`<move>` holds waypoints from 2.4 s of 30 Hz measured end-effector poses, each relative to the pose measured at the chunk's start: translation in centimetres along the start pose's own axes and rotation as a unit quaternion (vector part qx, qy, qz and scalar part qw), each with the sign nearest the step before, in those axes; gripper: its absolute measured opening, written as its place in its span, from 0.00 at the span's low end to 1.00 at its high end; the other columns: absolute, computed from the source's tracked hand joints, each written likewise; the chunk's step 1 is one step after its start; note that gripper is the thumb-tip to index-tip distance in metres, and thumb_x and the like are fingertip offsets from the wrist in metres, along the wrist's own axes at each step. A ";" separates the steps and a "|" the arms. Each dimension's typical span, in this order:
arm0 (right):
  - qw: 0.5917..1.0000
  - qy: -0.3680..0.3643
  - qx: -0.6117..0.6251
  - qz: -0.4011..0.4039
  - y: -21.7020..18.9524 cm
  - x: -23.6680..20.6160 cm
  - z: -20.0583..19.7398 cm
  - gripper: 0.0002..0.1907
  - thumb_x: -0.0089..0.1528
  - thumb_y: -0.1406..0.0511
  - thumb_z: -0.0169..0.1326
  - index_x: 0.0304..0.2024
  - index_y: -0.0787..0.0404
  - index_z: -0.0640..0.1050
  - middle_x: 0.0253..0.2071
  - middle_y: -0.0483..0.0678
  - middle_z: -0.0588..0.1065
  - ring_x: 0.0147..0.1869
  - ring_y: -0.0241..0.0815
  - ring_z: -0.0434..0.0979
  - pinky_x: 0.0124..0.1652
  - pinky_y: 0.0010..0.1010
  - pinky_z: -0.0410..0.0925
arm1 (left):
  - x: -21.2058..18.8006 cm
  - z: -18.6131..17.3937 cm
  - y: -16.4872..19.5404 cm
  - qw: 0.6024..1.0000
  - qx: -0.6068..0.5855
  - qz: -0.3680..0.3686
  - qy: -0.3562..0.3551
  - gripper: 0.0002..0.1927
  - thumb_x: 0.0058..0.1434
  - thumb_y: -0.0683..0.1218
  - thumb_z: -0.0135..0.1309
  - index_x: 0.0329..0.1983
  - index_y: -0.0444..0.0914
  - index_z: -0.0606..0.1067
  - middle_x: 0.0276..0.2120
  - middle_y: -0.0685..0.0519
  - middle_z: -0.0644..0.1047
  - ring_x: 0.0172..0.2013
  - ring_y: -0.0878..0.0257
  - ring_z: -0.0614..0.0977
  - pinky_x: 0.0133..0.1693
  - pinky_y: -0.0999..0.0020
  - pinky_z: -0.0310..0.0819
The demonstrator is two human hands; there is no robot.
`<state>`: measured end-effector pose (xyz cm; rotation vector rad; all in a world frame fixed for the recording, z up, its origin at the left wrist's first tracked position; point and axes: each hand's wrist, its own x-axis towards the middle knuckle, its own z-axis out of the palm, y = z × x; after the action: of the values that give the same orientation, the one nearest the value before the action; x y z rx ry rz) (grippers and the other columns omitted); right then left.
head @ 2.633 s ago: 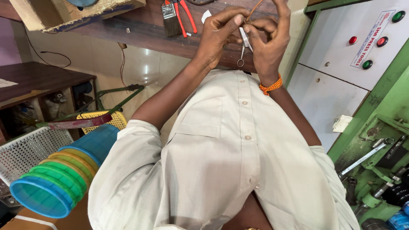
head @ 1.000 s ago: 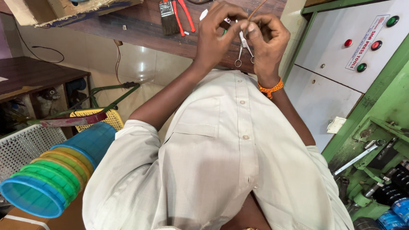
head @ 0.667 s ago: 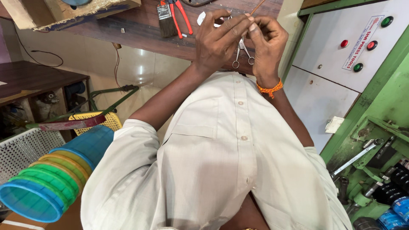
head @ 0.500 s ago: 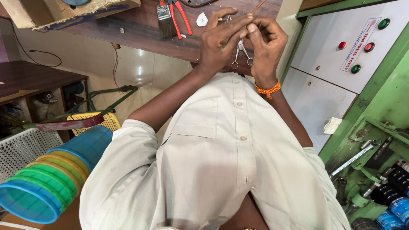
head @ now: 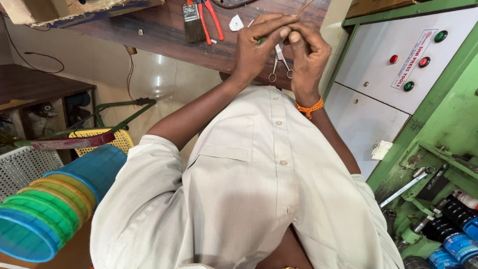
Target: The person works at a bench, stripping an orange wire, inserting it into a small white plastic component, and tightening a screw with a screwdriver. They repeat the process with a second wire and component, using pliers and a screwdriver throughout.
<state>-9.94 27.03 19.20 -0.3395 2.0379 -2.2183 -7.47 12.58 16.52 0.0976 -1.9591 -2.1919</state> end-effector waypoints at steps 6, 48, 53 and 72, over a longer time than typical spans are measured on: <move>0.990 0.047 0.122 0.052 0.9 0.0 0.1 0.16 0.71 0.71 0.64 0.52 0.63 0.69 0.42 0.47 0.74 0.45 0.34 0.75 0.49 0.26 0.72 | -0.1 0.1 -1.6 0.992 -0.108 -0.049 0.032 0.11 0.72 0.42 0.58 0.54 0.34 0.81 0.48 0.47 0.83 0.46 0.65 0.84 0.48 0.70 0.81; 0.986 0.039 0.094 0.131 1.4 0.5 -0.5 0.12 0.67 0.66 0.63 0.47 0.70 0.79 0.40 0.47 0.81 0.43 0.34 0.81 0.43 0.24 0.74 | 0.0 -0.5 1.7 0.999 -0.025 0.000 0.024 0.26 0.63 0.47 0.66 0.63 0.45 0.71 0.59 0.56 0.77 0.58 0.65 0.75 0.54 0.68 0.73; 0.984 0.027 0.111 0.137 1.3 0.4 -0.5 0.09 0.67 0.68 0.62 0.46 0.69 0.79 0.41 0.48 0.81 0.44 0.35 0.81 0.47 0.26 0.75 | 0.1 -0.8 3.9 0.921 0.324 0.199 0.088 0.18 0.63 0.43 0.67 0.56 0.46 0.80 0.47 0.62 0.82 0.46 0.60 0.74 0.51 0.65 0.69; 0.996 0.035 0.049 0.071 1.1 0.4 -0.6 0.12 0.67 0.65 0.66 0.41 0.67 0.77 0.36 0.43 0.77 0.40 0.30 0.76 0.43 0.21 0.72 | 0.5 -0.6 1.0 0.979 -0.153 -0.130 -0.027 0.15 0.67 0.49 0.64 0.52 0.35 0.82 0.41 0.56 0.83 0.39 0.72 0.79 0.44 0.74 0.78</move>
<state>-10.58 27.46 18.05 -0.1047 1.9111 -2.2643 -7.79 11.82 17.45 0.2628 -1.6891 -2.6641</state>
